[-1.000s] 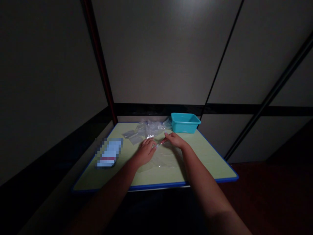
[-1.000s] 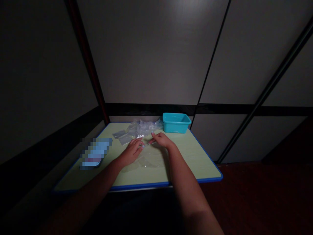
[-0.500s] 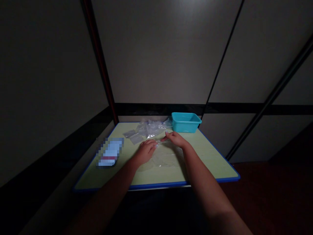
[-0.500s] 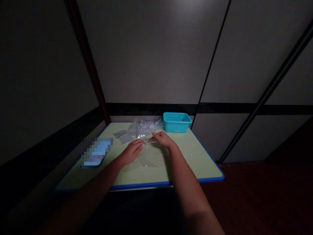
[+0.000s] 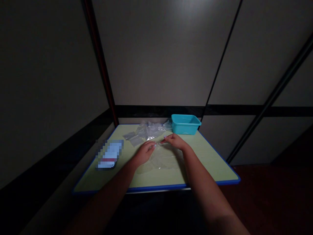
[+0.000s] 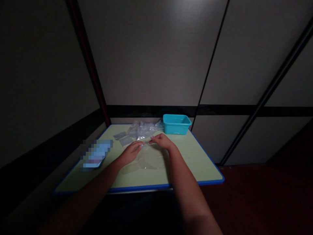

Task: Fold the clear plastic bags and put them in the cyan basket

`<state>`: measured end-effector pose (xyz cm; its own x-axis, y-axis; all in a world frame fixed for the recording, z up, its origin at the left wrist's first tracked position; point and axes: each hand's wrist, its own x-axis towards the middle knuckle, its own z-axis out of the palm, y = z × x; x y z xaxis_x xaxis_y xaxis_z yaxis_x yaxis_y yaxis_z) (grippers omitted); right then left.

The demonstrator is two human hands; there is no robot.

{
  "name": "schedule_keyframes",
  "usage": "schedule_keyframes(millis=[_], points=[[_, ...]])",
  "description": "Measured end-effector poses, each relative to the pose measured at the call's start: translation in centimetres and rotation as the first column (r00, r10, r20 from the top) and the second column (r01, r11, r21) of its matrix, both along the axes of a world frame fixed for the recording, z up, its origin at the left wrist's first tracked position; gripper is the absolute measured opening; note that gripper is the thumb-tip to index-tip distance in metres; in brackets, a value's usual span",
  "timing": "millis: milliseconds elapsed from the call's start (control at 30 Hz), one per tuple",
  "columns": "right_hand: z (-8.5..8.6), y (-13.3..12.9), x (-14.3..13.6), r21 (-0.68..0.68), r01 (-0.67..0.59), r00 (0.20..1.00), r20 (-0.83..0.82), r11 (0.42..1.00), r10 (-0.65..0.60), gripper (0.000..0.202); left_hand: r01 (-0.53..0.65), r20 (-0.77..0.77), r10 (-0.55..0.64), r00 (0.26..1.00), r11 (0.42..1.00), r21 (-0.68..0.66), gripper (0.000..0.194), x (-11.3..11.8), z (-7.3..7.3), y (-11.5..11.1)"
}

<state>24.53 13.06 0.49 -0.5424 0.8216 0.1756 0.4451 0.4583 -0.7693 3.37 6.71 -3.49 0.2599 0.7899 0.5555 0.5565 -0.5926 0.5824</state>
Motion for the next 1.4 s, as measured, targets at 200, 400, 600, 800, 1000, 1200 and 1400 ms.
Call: schedule_keyframes(millis=[200,400,600,800,1000,1200,1400], points=[[-0.1,0.2,0.0,-0.018,-0.06,0.994,-0.088,0.998,0.058,0.071,0.026,0.043,-0.025,0.999,1.0,-0.006,0.031,0.0,0.3,0.0],[-0.3,0.5,-0.4,0.016,-0.027,0.993,-0.113,1.0,0.029,0.066,0.003,-0.007,-0.004,1.0,0.998,-0.055,0.034,0.0,0.2,0.0],[-0.9,1.1,-0.2,0.066,0.059,0.998,-0.001,0.996,-0.059,0.047,0.013,-0.151,-0.012,0.988,1.0,0.005,0.029,0.2,0.1,-0.2],[-1.3,1.3,0.1,0.11,0.105,0.976,0.178,0.988,-0.124,0.029,0.003,-0.245,0.003,0.969,1.0,0.022,0.023,0.1,0.5,-0.7],[-1.2,0.8,-0.3,0.129,0.071,0.95,0.294,0.989,-0.107,0.018,0.093,-0.287,-0.062,0.956,0.991,0.093,0.016,0.0,0.6,-0.7],[-1.2,0.7,-0.4,0.151,0.058,0.936,0.335,0.987,-0.107,0.018,0.108,-0.316,-0.088,0.945,0.993,0.048,0.011,0.0,0.5,-0.7],[-1.3,0.7,-0.5,0.147,0.049,0.93,0.355,0.988,-0.099,0.017,0.095,-0.368,-0.07,0.927,0.994,0.05,0.009,-0.1,0.4,-0.8]])
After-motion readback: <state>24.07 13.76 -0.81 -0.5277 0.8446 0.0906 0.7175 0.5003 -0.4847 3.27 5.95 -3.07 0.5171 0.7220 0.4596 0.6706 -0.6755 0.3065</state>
